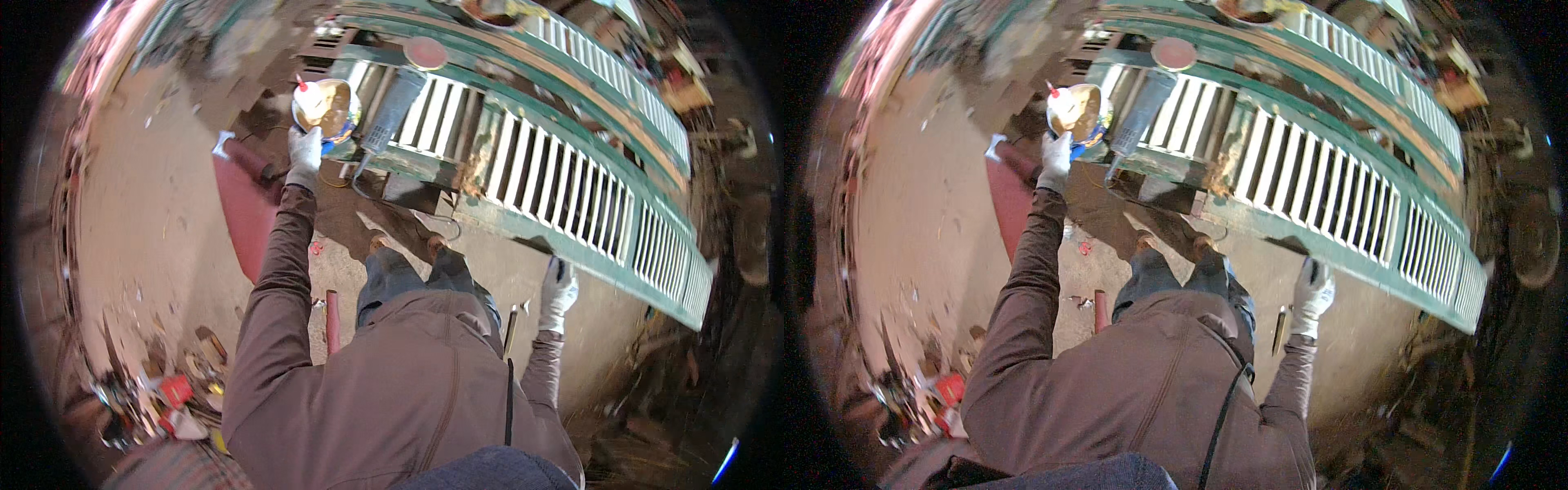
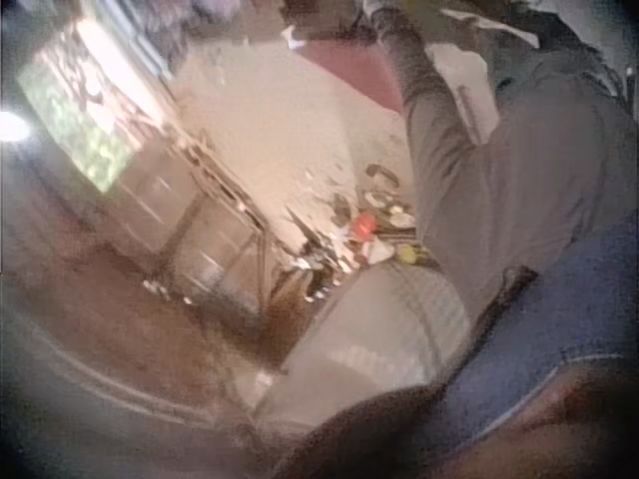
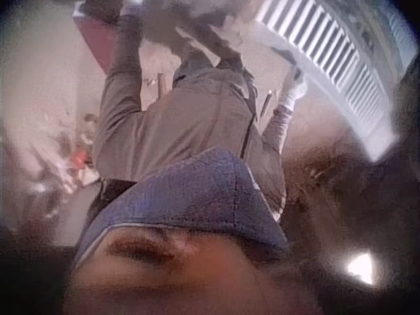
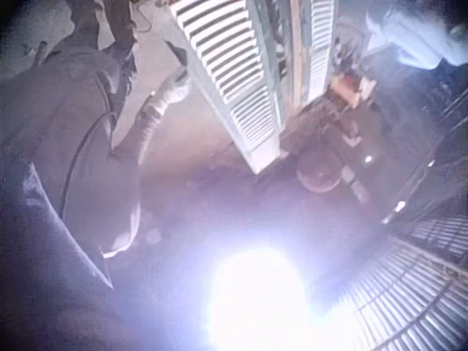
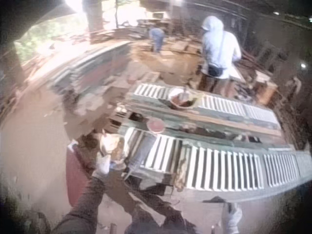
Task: The person applies glue from a bottle to the joints of a green wooden slatted frame, then uses an orbital sander to smooth the surface. The person works methodically along the frame, applying glue and sanding in sequence.
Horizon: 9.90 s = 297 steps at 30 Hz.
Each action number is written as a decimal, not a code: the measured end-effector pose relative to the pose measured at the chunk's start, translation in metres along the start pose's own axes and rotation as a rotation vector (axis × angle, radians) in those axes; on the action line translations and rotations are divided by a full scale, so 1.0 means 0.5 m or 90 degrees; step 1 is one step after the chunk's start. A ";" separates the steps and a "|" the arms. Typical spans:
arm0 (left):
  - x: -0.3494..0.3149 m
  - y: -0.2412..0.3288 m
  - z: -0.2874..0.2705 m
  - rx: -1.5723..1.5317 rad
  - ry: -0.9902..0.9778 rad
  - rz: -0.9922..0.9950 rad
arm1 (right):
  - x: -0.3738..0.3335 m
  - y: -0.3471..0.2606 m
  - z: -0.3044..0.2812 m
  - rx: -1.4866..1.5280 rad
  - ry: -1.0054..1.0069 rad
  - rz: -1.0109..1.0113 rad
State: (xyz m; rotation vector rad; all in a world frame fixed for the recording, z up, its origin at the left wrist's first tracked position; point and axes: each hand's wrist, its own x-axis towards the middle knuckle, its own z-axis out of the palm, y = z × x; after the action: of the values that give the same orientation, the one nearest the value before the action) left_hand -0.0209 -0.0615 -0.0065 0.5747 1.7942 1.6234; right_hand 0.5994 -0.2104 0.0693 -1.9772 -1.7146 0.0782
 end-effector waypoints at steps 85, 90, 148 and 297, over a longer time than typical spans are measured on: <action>-1.236 0.056 0.859 0.185 -1.140 -0.637 | 0.104 0.340 -0.402 0.094 -0.063 0.441; -1.235 0.095 0.897 0.154 -1.020 -0.680 | 0.143 0.355 -0.387 0.038 -0.136 0.428; -1.327 0.090 0.998 0.123 -1.102 -0.759 | 0.137 0.469 -0.448 0.023 -0.117 0.481; -2.094 -0.074 1.598 -0.140 -0.900 -0.736 | 0.265 1.358 -0.799 0.007 -0.135 0.315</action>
State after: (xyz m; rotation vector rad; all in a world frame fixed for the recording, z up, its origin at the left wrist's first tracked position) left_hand 1.2800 -0.2333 0.1103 0.2823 0.5468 0.2962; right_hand 1.3897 -0.2672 0.1713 -2.4109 -1.2964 0.4831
